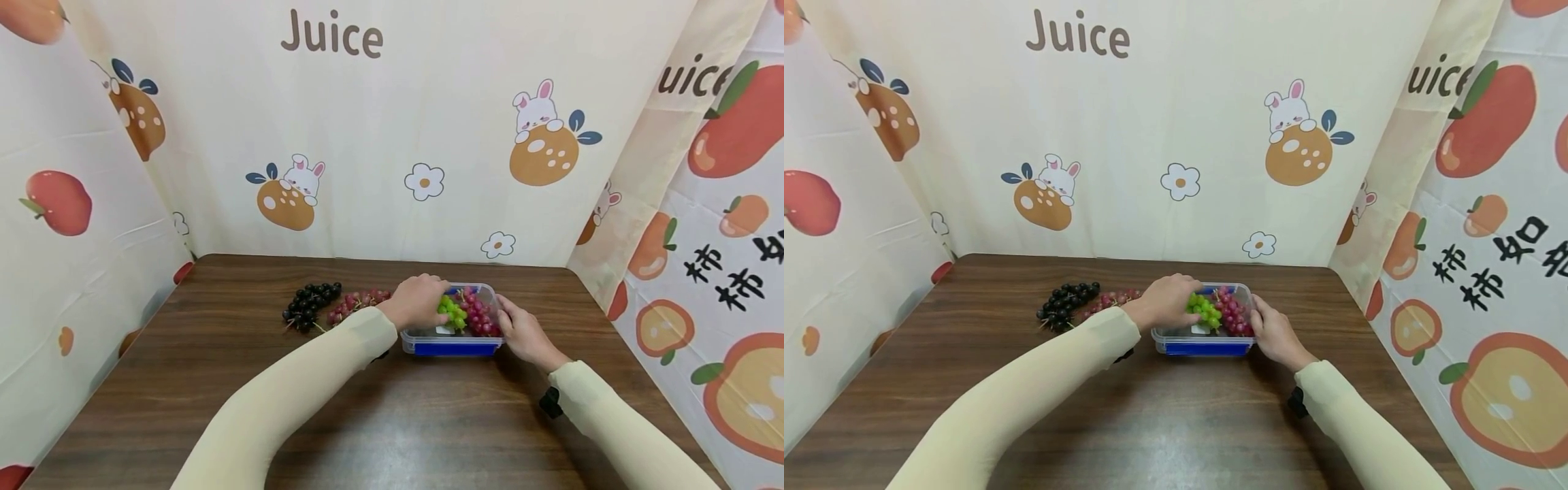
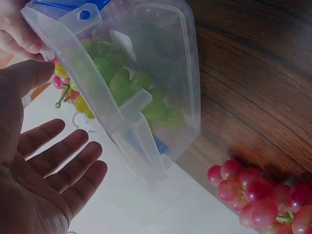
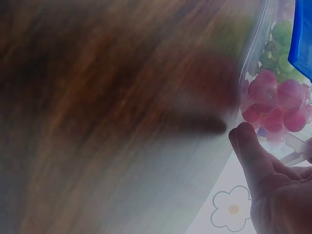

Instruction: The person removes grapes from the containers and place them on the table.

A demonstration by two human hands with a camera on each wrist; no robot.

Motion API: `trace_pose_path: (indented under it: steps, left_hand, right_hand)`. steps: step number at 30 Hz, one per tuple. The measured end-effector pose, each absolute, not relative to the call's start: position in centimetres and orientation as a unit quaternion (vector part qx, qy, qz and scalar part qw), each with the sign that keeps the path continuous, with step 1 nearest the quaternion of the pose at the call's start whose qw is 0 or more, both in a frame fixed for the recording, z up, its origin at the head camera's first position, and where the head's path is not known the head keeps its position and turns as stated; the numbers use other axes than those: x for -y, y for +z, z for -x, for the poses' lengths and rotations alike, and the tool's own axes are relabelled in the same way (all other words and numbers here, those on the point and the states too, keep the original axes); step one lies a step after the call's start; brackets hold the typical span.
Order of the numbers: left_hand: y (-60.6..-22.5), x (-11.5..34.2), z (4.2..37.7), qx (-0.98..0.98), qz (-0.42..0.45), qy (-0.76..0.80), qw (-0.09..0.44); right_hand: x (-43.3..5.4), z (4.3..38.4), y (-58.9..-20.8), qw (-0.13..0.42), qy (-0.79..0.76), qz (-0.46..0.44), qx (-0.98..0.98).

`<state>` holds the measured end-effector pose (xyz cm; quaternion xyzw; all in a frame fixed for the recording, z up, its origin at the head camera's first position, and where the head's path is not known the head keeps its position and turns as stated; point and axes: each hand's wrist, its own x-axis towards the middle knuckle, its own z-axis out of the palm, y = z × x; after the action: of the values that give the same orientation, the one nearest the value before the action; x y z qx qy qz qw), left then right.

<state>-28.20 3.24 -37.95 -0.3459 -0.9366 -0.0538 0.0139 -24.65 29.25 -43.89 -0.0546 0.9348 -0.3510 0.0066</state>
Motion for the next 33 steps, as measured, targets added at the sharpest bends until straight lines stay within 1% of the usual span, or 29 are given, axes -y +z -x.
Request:
trace_pose_path:
  steps: [14,24,31,33]
  left_hand:
    - [-38.9,-3.9,28.9,0.947,0.319,-0.037,-0.004]
    - [-39.3,-4.6,29.3,0.946,0.325,-0.016,-0.016]
    - [-39.6,-5.2,29.3,0.945,0.325,0.01,-0.02]
    - [-39.7,-5.3,29.2,0.945,0.326,0.023,-0.021]
  right_hand:
    - [-29.3,24.7,-43.9,0.014,-0.359,0.052,-0.932]
    - [-29.2,24.6,-43.8,-0.004,-0.347,0.064,-0.936]
    - [-29.2,24.6,-43.8,-0.005,-0.346,0.062,-0.936]
    - [-29.2,24.6,-43.7,-0.018,-0.334,0.07,-0.94]
